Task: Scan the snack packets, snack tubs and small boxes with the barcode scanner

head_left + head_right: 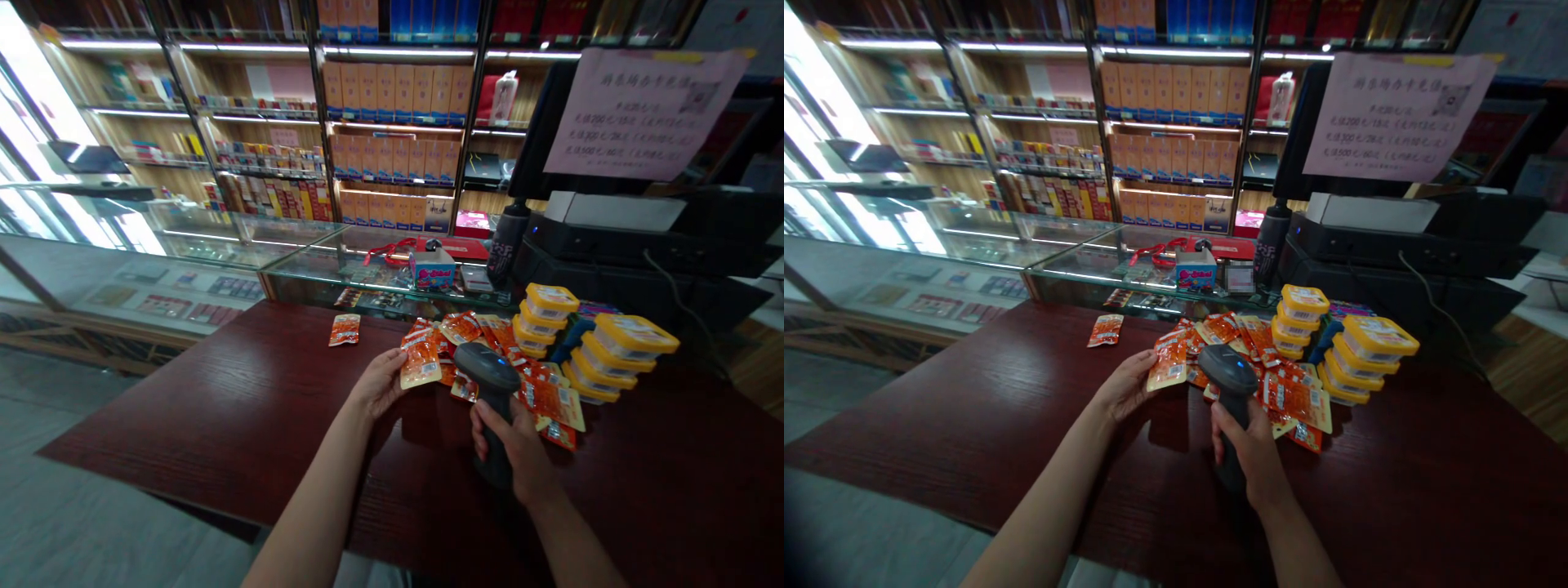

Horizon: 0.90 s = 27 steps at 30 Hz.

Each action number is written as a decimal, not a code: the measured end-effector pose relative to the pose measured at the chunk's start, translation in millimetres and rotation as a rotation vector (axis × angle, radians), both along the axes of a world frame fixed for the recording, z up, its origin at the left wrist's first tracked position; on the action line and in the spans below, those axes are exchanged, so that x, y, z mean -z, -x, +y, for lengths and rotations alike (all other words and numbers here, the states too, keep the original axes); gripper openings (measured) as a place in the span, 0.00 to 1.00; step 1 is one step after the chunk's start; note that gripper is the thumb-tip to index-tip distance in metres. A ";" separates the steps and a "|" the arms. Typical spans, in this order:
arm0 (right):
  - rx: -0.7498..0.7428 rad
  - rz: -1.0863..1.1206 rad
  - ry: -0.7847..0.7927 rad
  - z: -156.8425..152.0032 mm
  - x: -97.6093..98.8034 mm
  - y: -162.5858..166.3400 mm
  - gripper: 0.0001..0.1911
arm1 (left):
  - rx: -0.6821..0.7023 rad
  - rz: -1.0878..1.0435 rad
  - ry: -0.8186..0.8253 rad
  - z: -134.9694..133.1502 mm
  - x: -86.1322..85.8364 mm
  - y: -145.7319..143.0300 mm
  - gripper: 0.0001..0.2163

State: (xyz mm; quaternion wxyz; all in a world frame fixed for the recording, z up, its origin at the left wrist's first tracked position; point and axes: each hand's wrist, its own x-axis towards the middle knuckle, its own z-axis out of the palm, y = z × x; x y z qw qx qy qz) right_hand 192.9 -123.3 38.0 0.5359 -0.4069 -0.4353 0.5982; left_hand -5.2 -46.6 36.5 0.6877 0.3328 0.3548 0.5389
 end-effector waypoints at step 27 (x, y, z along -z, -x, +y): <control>-0.127 -0.374 -0.022 -5.6 8.5 12.8 0.22 | -0.890 0.453 -0.329 23.9 25.5 20.5 0.04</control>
